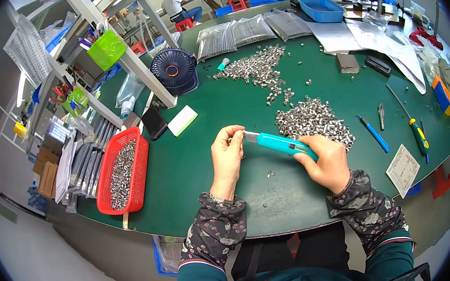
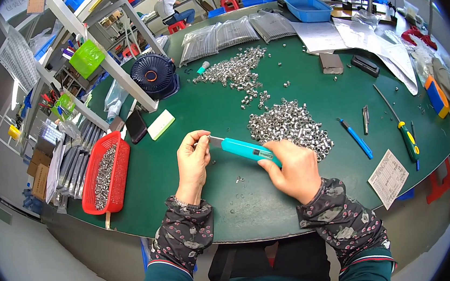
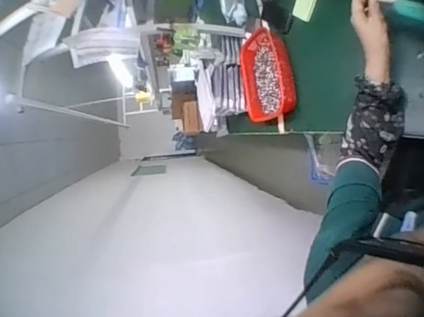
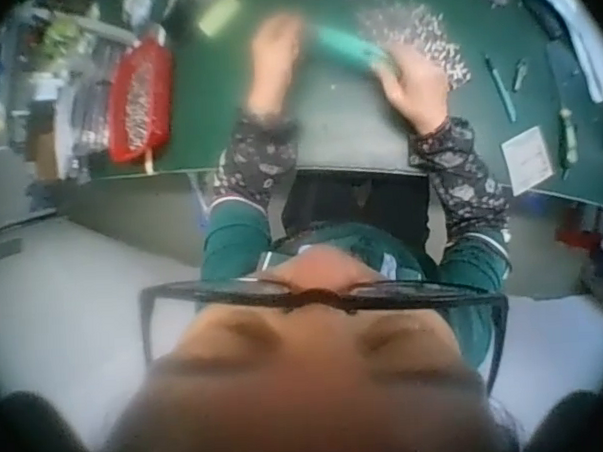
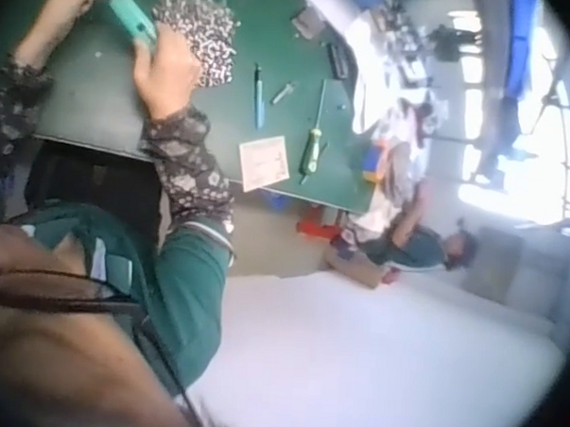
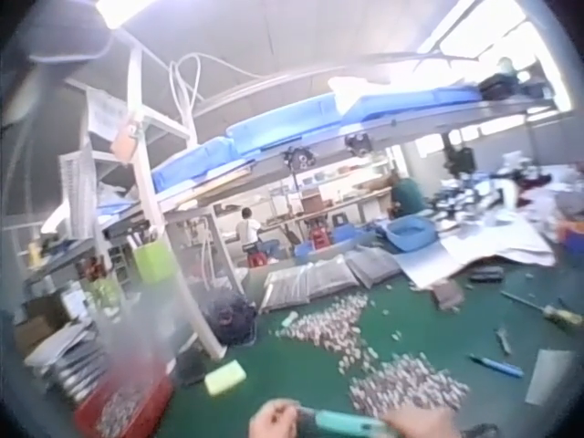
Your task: Sorting and prying small metal hardware components on a workbench using a utility knife.
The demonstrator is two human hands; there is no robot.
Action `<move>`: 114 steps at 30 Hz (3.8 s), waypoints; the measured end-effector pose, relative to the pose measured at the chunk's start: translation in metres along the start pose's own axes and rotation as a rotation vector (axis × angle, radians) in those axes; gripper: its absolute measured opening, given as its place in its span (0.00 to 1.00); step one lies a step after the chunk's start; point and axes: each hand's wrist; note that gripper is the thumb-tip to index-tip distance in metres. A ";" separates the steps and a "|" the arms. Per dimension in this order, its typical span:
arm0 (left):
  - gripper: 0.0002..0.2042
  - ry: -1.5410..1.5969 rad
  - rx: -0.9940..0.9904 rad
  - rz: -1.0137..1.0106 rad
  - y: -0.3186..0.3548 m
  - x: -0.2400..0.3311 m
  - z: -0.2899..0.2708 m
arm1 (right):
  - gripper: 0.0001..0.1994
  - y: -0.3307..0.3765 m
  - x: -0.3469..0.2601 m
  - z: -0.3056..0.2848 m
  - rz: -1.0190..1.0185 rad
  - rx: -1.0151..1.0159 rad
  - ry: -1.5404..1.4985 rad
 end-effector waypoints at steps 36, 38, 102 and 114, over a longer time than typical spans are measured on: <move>0.06 0.085 0.106 0.020 0.004 0.005 0.007 | 0.13 -0.001 0.010 0.002 0.282 -0.153 -0.367; 0.06 0.080 0.082 0.032 0.004 0.002 0.004 | 0.14 -0.002 0.009 0.002 0.316 -0.204 -0.392; 0.08 -0.277 0.638 0.305 0.020 0.142 -0.203 | 0.11 -0.007 0.023 -0.006 0.061 0.170 -0.215; 0.09 -0.691 0.636 0.165 0.063 0.147 -0.220 | 0.12 -0.008 0.026 -0.013 0.097 0.285 -0.192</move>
Point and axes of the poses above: each hand's wrist, its own y-axis away from the middle knuckle, its own z-axis out of the palm, x = y × z, and after that the axes turned 9 degrees about -z, right-handed
